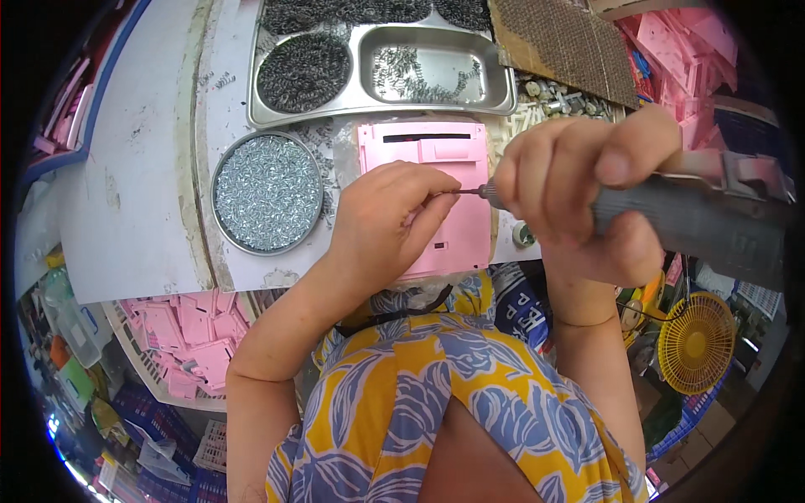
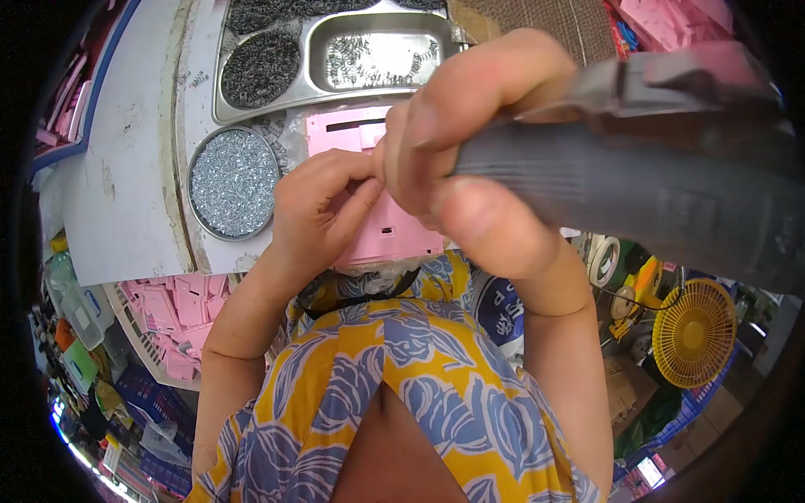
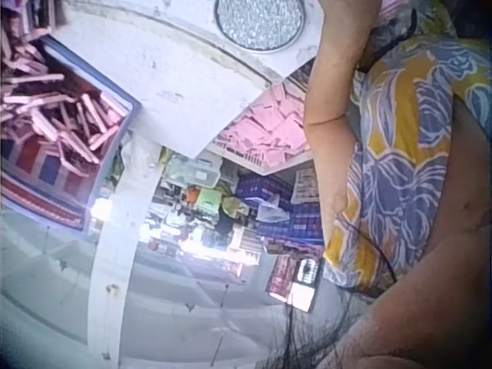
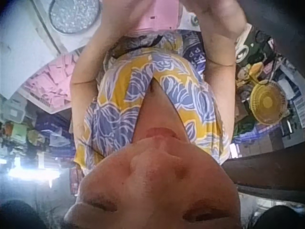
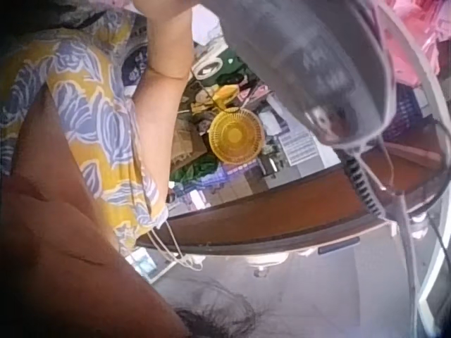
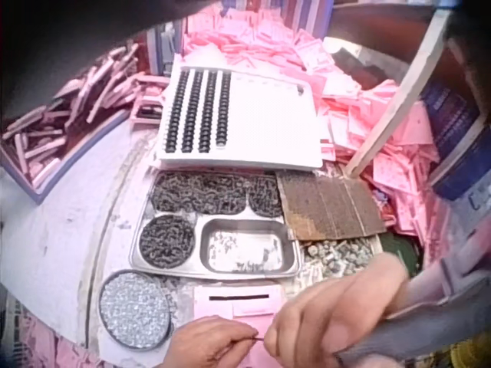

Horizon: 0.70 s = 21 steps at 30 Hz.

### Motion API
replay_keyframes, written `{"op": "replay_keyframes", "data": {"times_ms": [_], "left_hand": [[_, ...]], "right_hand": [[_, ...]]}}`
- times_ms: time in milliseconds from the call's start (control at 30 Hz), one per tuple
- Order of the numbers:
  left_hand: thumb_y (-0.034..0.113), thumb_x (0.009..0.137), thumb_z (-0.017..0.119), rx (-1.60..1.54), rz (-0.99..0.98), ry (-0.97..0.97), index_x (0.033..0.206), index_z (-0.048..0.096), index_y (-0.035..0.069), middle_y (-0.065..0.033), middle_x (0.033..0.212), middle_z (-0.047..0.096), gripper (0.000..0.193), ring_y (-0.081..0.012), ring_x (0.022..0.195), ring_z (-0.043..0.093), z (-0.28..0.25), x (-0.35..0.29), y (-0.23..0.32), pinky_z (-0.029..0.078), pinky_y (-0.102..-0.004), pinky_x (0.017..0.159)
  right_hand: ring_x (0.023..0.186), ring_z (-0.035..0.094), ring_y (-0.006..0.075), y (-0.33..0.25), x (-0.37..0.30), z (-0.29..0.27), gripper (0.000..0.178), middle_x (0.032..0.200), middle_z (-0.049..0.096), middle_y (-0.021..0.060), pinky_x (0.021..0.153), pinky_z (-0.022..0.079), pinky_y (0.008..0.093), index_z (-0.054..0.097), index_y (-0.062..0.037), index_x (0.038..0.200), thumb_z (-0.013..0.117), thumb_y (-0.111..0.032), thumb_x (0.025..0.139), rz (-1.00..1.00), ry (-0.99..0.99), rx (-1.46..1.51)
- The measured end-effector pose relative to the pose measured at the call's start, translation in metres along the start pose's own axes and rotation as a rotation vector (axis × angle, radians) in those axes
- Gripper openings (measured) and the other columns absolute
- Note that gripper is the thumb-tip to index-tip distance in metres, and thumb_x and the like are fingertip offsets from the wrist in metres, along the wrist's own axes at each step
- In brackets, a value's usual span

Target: Assembling and soldering internal components of a pink toy piggy bank.

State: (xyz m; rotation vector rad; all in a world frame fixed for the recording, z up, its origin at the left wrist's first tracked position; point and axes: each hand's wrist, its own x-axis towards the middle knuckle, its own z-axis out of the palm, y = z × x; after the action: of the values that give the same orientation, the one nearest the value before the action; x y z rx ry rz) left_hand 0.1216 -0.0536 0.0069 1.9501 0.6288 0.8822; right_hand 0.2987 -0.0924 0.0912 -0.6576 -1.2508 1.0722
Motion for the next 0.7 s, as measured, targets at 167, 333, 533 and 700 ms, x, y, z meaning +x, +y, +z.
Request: {"op": "replay_keyframes", "data": {"times_ms": [167,333,533,700], "left_hand": [[0.007,0.076,0.078,0.106,0.018,0.028,0.090,0.068,0.005,-0.0100,0.087,0.068,0.017,-0.0297,0.079,0.065,-0.017,-0.012,-0.007,0.052,-0.0378,0.070],[0.013,0.076,0.079,0.710,-0.165,0.106,0.095,0.070,0.010,-0.0067,0.099,0.065,0.021,-0.0295,0.095,0.059,-0.079,-0.020,-0.018,0.043,-0.0424,0.083],[0.017,0.082,0.073,0.784,-0.196,0.035,0.093,0.071,0.013,-0.0028,0.094,0.063,0.012,-0.0251,0.098,0.057,-0.107,-0.043,-0.037,0.035,-0.0409,0.088],[0.019,0.083,0.072,0.750,-0.179,0.130,0.080,0.068,0.014,0.0001,0.088,0.060,0.007,-0.0225,0.094,0.054,-0.109,-0.041,-0.054,0.032,-0.0430,0.085]], "right_hand": [[0.050,0.046,0.0123,0.015,0.005,0.022,0.031,0.058,0.046,-0.0033,0.050,0.039,0.0304,0.046,-0.0131,0.110,0.065,-0.032,0.094,0.033,0.054,0.021],[0.051,0.040,0.0127,0.057,0.034,0.017,0.024,0.058,0.039,-0.0005,0.051,0.038,0.0324,0.047,-0.0084,0.115,0.052,-0.020,0.094,-0.093,-0.007,-0.034],[0.049,0.038,0.0115,0.098,0.053,0.017,0.017,0.058,0.042,0.0037,0.045,0.035,0.0285,0.046,-0.0049,0.108,0.053,-0.011,0.094,-0.060,-0.069,0.018],[0.047,0.038,0.0105,0.111,0.055,0.024,0.012,0.058,0.045,0.0055,0.044,0.034,0.0276,0.044,-0.0063,0.097,0.056,-0.006,0.094,-0.088,-0.071,-0.055]]}}
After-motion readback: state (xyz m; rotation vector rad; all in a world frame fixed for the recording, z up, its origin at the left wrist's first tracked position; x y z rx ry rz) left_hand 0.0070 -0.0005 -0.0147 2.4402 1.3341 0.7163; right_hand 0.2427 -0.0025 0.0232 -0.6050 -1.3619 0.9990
